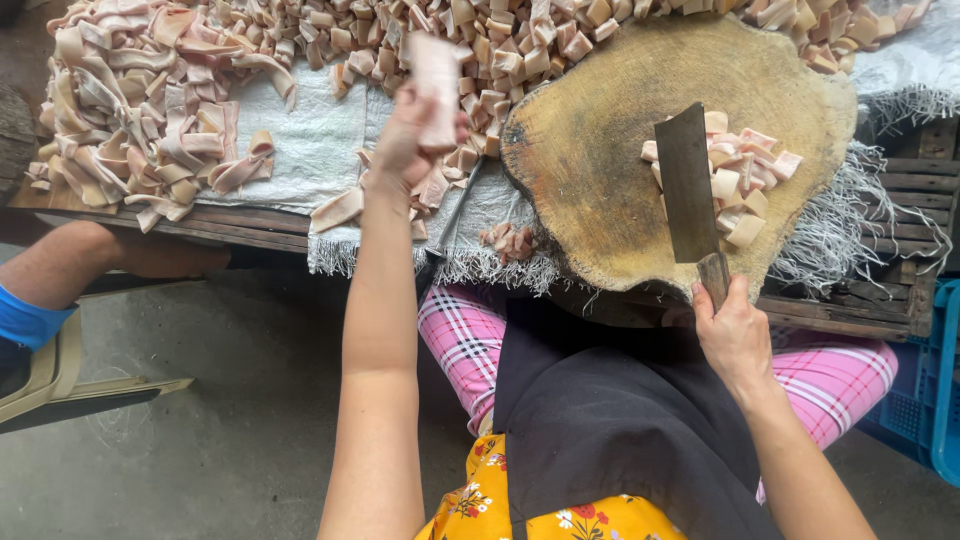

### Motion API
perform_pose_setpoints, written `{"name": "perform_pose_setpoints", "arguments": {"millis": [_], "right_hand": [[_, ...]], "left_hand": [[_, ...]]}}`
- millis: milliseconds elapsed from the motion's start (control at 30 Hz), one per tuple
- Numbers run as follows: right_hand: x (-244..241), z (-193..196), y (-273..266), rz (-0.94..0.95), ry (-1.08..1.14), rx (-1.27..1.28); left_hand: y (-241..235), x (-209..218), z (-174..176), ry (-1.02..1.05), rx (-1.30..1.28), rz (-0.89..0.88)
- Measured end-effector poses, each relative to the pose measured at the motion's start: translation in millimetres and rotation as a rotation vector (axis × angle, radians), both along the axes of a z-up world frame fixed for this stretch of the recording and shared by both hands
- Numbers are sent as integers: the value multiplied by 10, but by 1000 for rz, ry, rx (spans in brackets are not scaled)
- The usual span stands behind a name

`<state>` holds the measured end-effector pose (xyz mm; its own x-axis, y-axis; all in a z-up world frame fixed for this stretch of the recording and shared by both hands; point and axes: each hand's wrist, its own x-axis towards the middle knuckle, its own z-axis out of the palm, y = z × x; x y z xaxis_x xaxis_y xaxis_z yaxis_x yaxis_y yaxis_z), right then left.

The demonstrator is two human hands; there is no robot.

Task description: The person sits cross-legged on the floor and uses a large cleaver to chop strips of meat into small cubes on a wooden cutting board. They repeatedly pick up meat strips, slice them, and occasionally move the chopped pieces aside.

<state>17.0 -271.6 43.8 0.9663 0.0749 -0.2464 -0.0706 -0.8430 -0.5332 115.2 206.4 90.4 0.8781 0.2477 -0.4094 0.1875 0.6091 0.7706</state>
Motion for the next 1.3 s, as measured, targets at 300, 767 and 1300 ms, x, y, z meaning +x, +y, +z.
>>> {"name": "perform_pose_setpoints", "arguments": {"millis": [300, 767, 1300], "right_hand": [[56, 243, 23, -67, 175, 123], [-297, 976, 50, 26, -288, 308], [-264, 1063, 98, 95, -324, 315]], "left_hand": [[-1897, -363, -634, 185, 509, -849], [-1948, -1259, -764, 69, 1119, -376], [-1983, -1227, -805, 79, 1043, -343]]}}
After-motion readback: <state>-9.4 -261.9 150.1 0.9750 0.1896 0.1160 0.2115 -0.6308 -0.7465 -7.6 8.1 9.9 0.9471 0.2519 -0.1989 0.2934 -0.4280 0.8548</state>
